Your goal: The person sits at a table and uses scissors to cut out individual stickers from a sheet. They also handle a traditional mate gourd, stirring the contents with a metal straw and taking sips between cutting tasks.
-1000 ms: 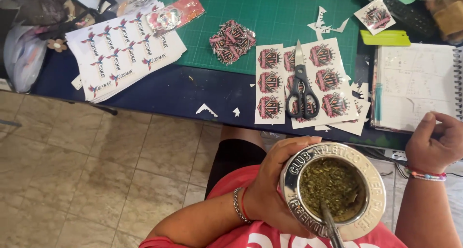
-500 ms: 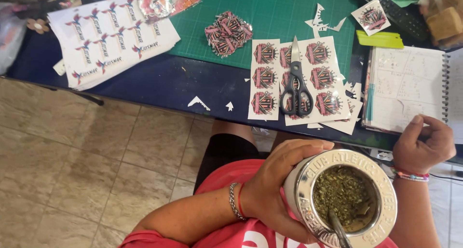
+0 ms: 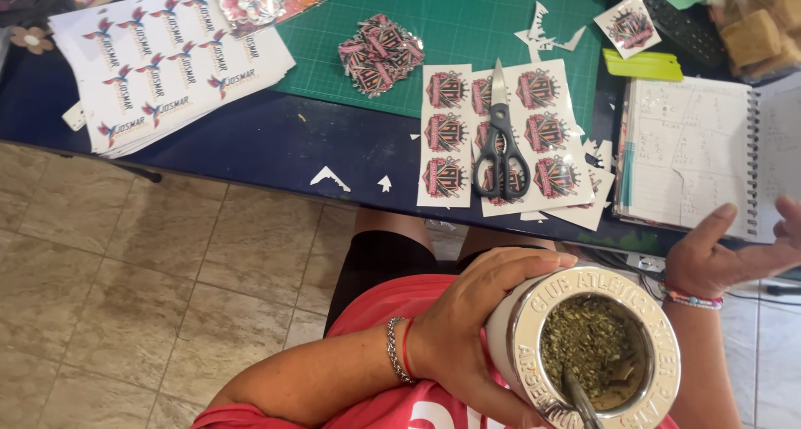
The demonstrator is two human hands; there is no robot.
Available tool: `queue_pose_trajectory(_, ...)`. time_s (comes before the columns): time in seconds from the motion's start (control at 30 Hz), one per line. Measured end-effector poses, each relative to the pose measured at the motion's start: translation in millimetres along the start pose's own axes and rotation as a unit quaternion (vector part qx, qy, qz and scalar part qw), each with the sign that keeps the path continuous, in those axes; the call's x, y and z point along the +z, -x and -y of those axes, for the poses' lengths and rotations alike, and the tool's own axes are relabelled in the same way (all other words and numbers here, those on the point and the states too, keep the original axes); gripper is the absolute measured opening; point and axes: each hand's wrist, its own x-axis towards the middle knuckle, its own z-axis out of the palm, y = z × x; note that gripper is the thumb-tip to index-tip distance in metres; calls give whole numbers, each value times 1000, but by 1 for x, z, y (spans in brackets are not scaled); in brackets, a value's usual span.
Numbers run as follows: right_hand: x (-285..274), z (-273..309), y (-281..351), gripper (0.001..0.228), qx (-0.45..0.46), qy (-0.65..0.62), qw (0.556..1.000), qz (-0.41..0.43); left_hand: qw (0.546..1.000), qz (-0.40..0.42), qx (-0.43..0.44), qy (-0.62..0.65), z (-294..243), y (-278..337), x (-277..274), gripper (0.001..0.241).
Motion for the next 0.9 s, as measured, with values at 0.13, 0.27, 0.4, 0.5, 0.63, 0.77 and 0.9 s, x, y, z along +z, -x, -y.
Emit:
queue_pose_trajectory(0.13, 2, -10, 10, 68, 27, -21, 999, 30, 1000, 0, -6, 0, 0, -3, 0, 106)
queue_pose_trajectory(0.27, -4, -31, 26, 16, -24, 84, 995, 57, 1000, -4, 3, 3, 0, -4, -3, 102)
queue_pose_trajectory(0.4, -14, 6, -4, 49, -26, 107, 990, 83, 999, -16, 20, 34, -6, -13, -10, 99)
queue_pose_trajectory(0.5, -24, -9, 13, 46, -21, 155, 976, 151, 999, -26, 23, 27, -2, -12, -12, 97)
queue_pose_trajectory(0.63, -35, 0, 4, 28, -25, 109, 983, 145, 998, -63, -19, -5, -7, -10, -14, 101)
queue_pose_trajectory(0.77, -43, -12, 16, 56, -6, 170, 972, 161, 994, -95, -50, -12, -7, -10, -11, 108)
queue_pose_trajectory(0.9, -45, -16, 9, 36, 15, 172, 959, 225, 993, -98, -48, -54, -4, -4, -12, 112)
